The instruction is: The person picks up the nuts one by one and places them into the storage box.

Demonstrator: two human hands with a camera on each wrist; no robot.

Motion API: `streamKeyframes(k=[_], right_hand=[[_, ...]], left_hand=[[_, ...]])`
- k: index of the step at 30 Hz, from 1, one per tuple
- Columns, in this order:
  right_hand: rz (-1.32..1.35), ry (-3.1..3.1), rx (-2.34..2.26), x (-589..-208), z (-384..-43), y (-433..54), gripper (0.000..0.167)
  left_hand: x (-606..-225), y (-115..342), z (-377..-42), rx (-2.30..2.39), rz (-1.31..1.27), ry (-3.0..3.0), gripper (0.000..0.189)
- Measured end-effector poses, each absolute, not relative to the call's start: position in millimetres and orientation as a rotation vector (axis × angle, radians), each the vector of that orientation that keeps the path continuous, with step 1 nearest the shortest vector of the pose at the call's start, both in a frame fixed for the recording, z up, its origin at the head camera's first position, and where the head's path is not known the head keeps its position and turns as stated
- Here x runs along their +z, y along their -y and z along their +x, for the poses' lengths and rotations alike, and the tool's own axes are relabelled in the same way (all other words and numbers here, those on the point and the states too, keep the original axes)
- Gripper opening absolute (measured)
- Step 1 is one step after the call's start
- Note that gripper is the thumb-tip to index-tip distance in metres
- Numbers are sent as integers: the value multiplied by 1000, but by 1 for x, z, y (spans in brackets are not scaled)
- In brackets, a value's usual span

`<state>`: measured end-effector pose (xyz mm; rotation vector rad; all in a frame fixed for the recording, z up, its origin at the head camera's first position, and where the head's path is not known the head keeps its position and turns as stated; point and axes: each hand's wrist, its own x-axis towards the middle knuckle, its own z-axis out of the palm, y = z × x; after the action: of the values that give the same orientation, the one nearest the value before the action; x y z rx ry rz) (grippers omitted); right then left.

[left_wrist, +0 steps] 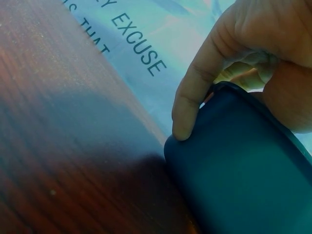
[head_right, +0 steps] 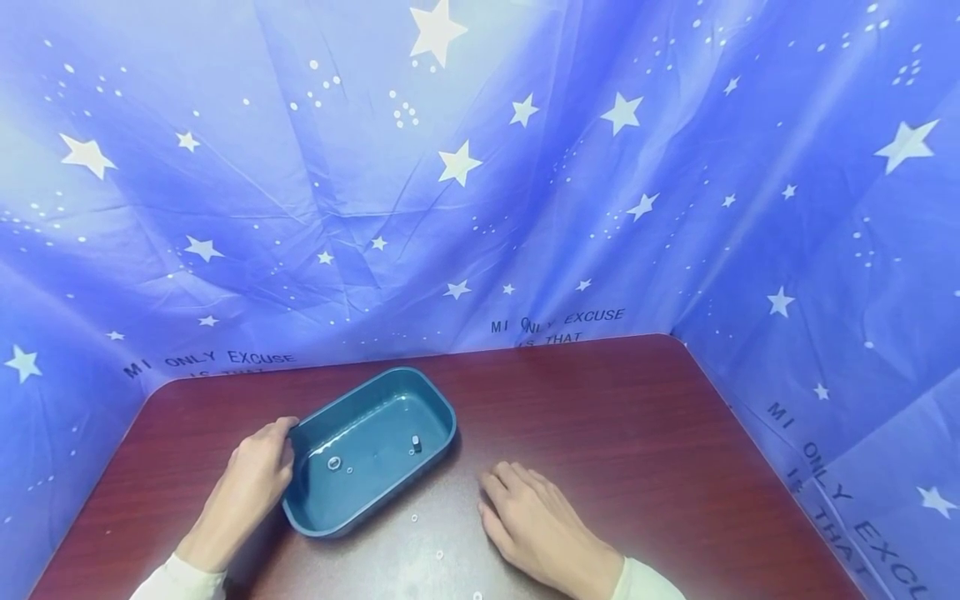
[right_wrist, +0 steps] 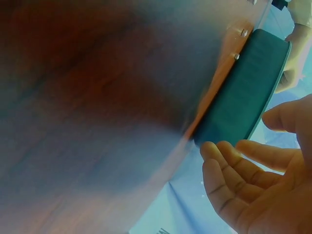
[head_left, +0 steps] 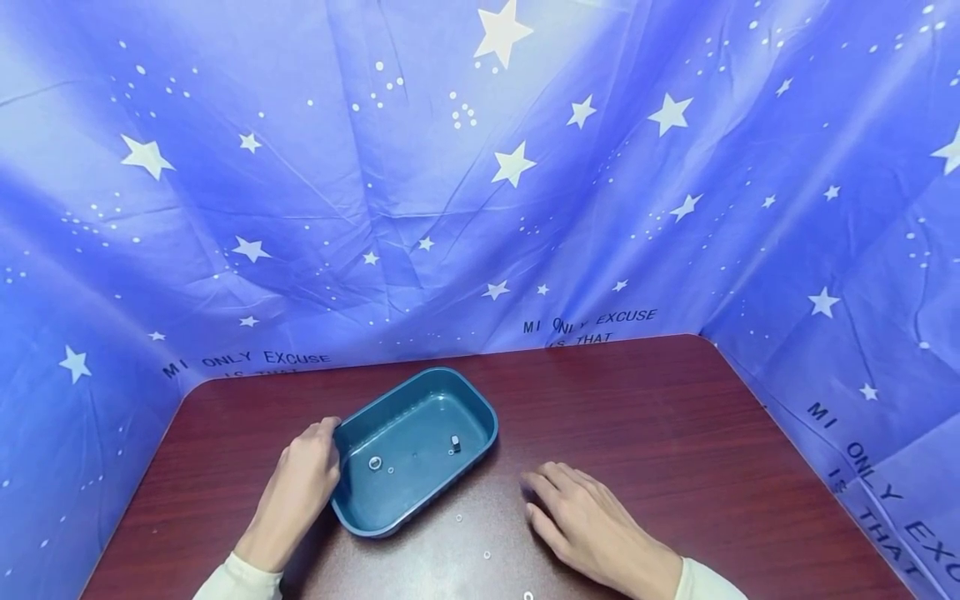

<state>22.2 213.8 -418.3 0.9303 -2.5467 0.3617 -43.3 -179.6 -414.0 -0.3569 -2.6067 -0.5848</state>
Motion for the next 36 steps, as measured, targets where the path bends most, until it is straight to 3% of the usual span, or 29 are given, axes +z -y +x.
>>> streamKeyframes(k=[36], right_hand=[[1089,2572,323,-427,44,-212,30]], left_hand=[[-405,178,-39,-609,-328,2685,29]])
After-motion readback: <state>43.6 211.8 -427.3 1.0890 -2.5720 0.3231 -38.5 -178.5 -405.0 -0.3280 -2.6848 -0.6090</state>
